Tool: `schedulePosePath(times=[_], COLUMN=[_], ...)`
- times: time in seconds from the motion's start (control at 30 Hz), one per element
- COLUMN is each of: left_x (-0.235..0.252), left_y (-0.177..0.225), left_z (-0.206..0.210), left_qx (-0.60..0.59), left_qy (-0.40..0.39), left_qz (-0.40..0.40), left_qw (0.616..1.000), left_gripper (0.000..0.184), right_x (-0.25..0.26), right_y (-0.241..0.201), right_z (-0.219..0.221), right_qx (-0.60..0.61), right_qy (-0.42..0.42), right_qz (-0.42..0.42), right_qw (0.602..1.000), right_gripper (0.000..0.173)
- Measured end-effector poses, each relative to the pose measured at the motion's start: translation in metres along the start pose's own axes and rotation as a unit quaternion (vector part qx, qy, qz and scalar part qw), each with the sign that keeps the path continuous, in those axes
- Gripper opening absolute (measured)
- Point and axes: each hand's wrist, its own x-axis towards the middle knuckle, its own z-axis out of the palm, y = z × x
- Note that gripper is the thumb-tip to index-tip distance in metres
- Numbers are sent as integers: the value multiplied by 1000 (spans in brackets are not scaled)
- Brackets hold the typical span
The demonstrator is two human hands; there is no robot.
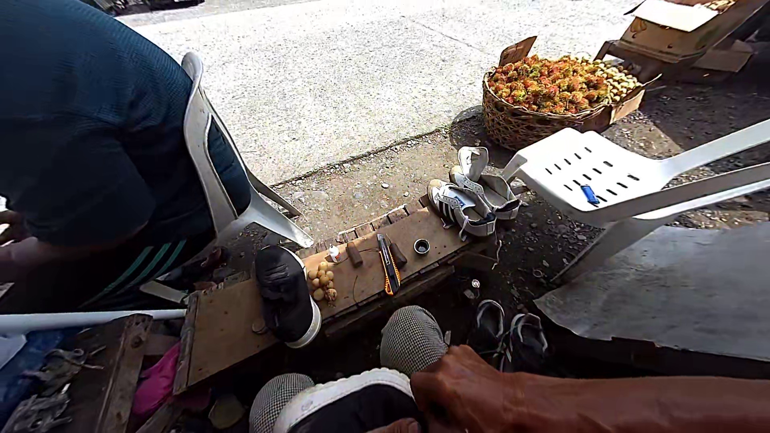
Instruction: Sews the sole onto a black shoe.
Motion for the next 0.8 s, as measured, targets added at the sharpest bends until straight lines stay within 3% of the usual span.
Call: schedulePosePath(times=[0.13, 0.23, 0.4, 0.5, 0.53, 0.6, 0.7, 0.8], left_x=[2, -3, -6, -10, -15, -31, -61, -80], left_y=[1, 6, 15, 4, 5, 10, 15, 14], left_z=[-3, -14, -25, -25, -28, -39, -69, -95], left_qx=[16, 8, -177, -204, -166, 34, 328, 365], left_qy=[21, -12, -138, -89, -48, 11, 58, 46], left_qz=[-20, -39, -7, -2, 3, 48, 132, 159], left_qw=[999, 999, 974, 975, 985, 998, 934, 916], left_gripper=[6, 17, 13, 23, 27, 31, 41, 28], right_x=[2, -1, -9, -8, -8, -7, -8, -9], right_y=[-5, -4, 19, 29, 30, 32, 37, 38], right_z=[-1, -21, -53, -51, -49, -50, -54, -57], right_qx=[-24, -42, -100, -126, -129, -133, -124, -86], right_qy=[13, -28, -70, -55, -54, -44, -46, -64], right_qz=[35, 8, -76, -114, -120, -135, -144, -121], right_qw=[999, 999, 990, 984, 983, 981, 981, 987], right_gripper=[22, 19, 25, 28, 29, 29, 31, 34])
